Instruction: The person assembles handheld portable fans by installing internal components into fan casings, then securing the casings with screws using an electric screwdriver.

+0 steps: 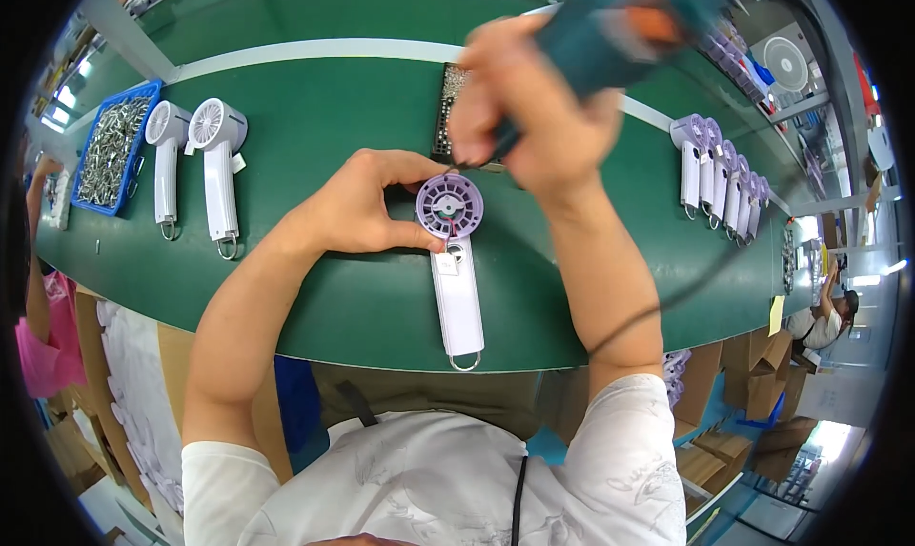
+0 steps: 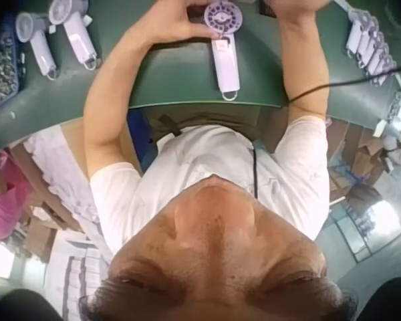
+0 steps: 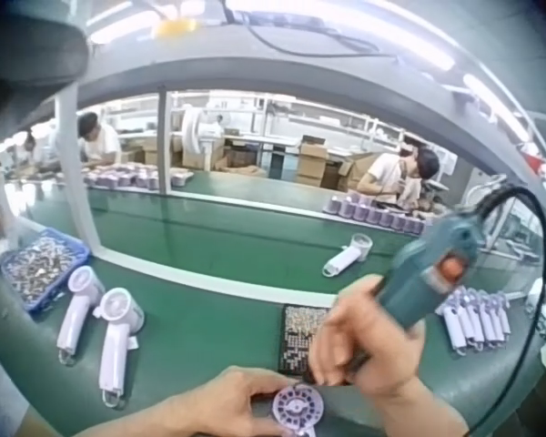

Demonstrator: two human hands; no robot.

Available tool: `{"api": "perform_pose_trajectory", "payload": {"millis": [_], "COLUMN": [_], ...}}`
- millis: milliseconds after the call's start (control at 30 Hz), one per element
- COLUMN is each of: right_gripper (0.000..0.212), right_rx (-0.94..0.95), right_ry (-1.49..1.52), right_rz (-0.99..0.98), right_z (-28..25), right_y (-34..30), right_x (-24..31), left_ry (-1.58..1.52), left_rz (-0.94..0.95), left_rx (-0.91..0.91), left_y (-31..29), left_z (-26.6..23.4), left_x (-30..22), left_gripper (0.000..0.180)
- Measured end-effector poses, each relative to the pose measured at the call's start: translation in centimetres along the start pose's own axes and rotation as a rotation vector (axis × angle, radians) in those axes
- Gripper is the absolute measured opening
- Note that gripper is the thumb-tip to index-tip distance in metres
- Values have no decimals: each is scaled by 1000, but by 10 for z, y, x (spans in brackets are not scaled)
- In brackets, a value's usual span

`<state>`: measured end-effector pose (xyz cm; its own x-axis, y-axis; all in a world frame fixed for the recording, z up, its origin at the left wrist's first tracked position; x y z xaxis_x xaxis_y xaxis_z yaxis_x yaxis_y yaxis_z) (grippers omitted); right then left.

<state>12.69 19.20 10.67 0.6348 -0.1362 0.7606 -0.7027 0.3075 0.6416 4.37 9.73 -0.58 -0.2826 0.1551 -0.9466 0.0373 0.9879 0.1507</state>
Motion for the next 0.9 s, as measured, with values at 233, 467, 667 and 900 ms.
{"api": "perform_pose_trajectory", "payload": {"millis": [233,467,667,900], "right_gripper": [16,17,13,13], "right_rx": [-438,-403,-444,-453], "right_ry": [-278,-300,-185,-187], "right_rz": [17,-19,7,-8], "right_z": [-37,-42,-41,-42], "right_y": [-15,-12,-12,-13], "right_x": [-27,-35,-37,-34], "left_ry": [99,110,112,118], "left_rz": [80,109,125,147], "left_rx": [3,-10,-16,-19], "left_y": [2,2,1,0], "left_z": [0,-1,-2,-2], "left_x": [-5,-5,-5,-5], "left_gripper": [70,68,68,67]}}
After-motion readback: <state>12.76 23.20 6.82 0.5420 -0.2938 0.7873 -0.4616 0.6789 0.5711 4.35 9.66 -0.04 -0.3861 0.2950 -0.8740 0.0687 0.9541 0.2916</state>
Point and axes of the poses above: each hand's wrist, its own y-axis towards the middle knuckle, its own z-axis out of the palm, x = y × z, the point moved 8 cm from there along y, towards the middle knuckle, and after that the axes turned 4 degrees about -y, right-handed, at the moved point
